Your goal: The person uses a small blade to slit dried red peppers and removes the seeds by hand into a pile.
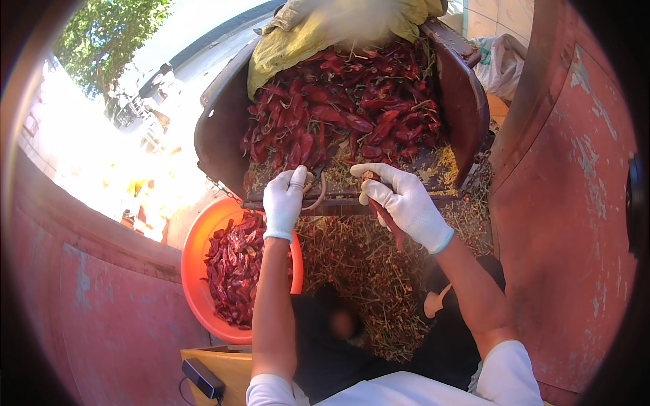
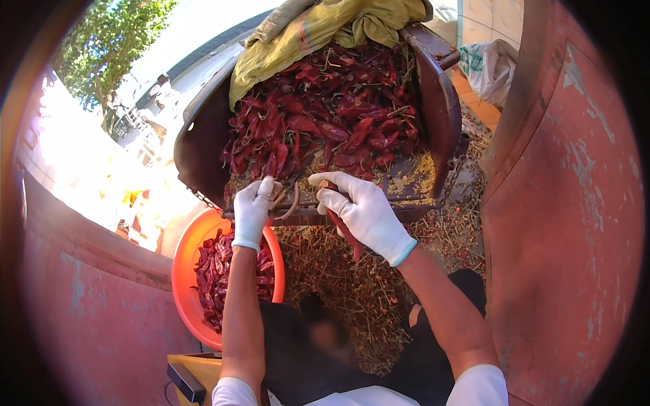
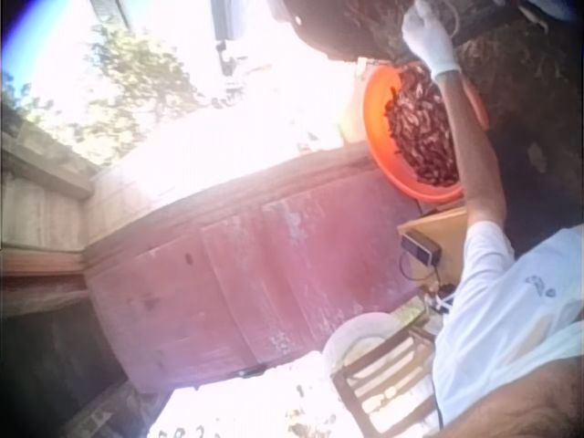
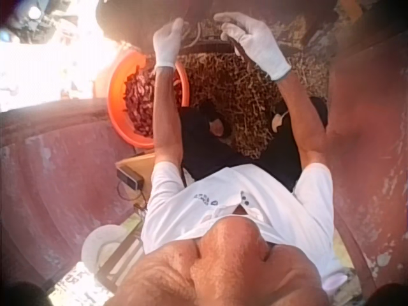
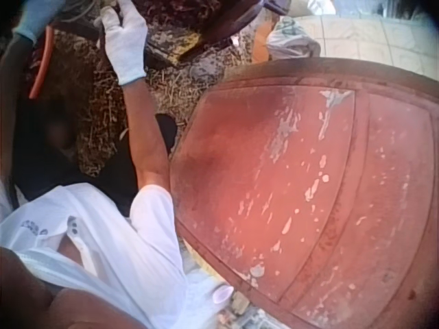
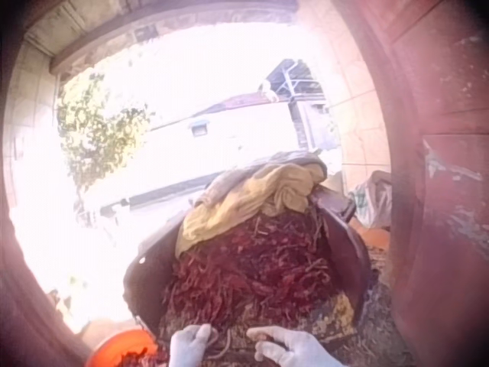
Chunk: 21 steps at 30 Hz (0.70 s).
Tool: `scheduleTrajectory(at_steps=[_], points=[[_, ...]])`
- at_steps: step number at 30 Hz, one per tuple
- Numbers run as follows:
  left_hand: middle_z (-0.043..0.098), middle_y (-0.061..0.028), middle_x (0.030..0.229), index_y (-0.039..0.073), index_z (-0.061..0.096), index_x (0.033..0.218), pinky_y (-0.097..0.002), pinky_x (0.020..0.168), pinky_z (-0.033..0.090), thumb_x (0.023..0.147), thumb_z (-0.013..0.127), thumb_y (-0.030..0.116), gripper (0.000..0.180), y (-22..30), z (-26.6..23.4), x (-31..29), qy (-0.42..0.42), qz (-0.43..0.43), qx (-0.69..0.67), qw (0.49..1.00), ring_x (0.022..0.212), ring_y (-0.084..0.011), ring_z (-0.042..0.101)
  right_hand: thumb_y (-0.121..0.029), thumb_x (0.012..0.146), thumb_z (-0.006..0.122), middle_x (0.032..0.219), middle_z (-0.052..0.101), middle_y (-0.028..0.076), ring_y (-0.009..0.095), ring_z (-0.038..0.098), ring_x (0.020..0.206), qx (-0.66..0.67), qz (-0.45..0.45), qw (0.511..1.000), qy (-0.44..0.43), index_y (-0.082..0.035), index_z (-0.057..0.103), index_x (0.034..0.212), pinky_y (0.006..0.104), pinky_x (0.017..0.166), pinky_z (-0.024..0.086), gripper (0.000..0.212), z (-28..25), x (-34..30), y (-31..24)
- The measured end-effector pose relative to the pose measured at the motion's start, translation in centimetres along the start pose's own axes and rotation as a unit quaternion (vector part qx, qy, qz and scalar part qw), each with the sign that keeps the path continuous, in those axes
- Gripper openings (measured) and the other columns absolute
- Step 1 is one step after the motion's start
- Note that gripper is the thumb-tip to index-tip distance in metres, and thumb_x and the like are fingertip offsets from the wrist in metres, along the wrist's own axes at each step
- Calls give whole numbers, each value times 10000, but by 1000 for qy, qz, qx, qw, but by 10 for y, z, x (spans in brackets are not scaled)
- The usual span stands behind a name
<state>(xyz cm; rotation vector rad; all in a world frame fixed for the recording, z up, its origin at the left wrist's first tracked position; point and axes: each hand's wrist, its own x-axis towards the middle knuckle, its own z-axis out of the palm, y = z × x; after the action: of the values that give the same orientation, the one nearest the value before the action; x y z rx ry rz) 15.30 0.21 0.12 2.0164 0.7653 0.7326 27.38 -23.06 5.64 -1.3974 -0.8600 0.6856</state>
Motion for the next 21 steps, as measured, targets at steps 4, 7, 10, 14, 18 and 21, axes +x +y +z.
scheduleTrajectory(at_steps=[4,7,10,14,18,21], points=[[719,-123,1071,98,753,1062,-396,908,509,908,669,273,247,-9,19,26,74,144,236,958,1019,-321,656,-161,1019,581,893,700,29,75,616,802,-5,-7,1000,-7,-11,676,1205,253,742,511,257,-7,3,2],[708,-92,1061,142,766,1040,-424,909,492,873,694,318,253,-8,37,41,69,125,370,918,1035,-297,625,-150,1016,576,903,713,40,81,635,825,-25,2,1000,16,0,677,1191,253,758,518,251,-10,2,4],[706,-73,980,166,772,987,-428,849,497,874,693,342,224,-9,45,55,77,147,430,888,968,-292,635,-149,1012,578,885,714,49,93,650,809,-33,-9,999,34,3,666,1198,258,747,523,255,-12,3,10],[701,-71,920,159,768,905,-445,833,498,887,682,324,186,-13,40,57,112,159,401,895,924,-303,639,-185,996,610,830,695,38,95,640,699,9,34,999,40,1,657,1198,270,640,523,278,-9,4,10],[700,-54,877,39,749,982,-380,774,507,921,686,241,220,-2,36,32,138,105,131,976,827,-228,644,-249,959,676,802,674,26,88,600,587,18,72,996,44,-4,657,1186,276,533,493,335,-9,7,14],[652,-1,834,-58,700,1090,-217,635,480,965,673,144,239,47,40,-9,20,-69,-202,977,708,-71,586,-278,924,721,813,682,39,121,631,643,22,97,993,64,-11,655,1216,285,599,523,401,-8,7,14]])
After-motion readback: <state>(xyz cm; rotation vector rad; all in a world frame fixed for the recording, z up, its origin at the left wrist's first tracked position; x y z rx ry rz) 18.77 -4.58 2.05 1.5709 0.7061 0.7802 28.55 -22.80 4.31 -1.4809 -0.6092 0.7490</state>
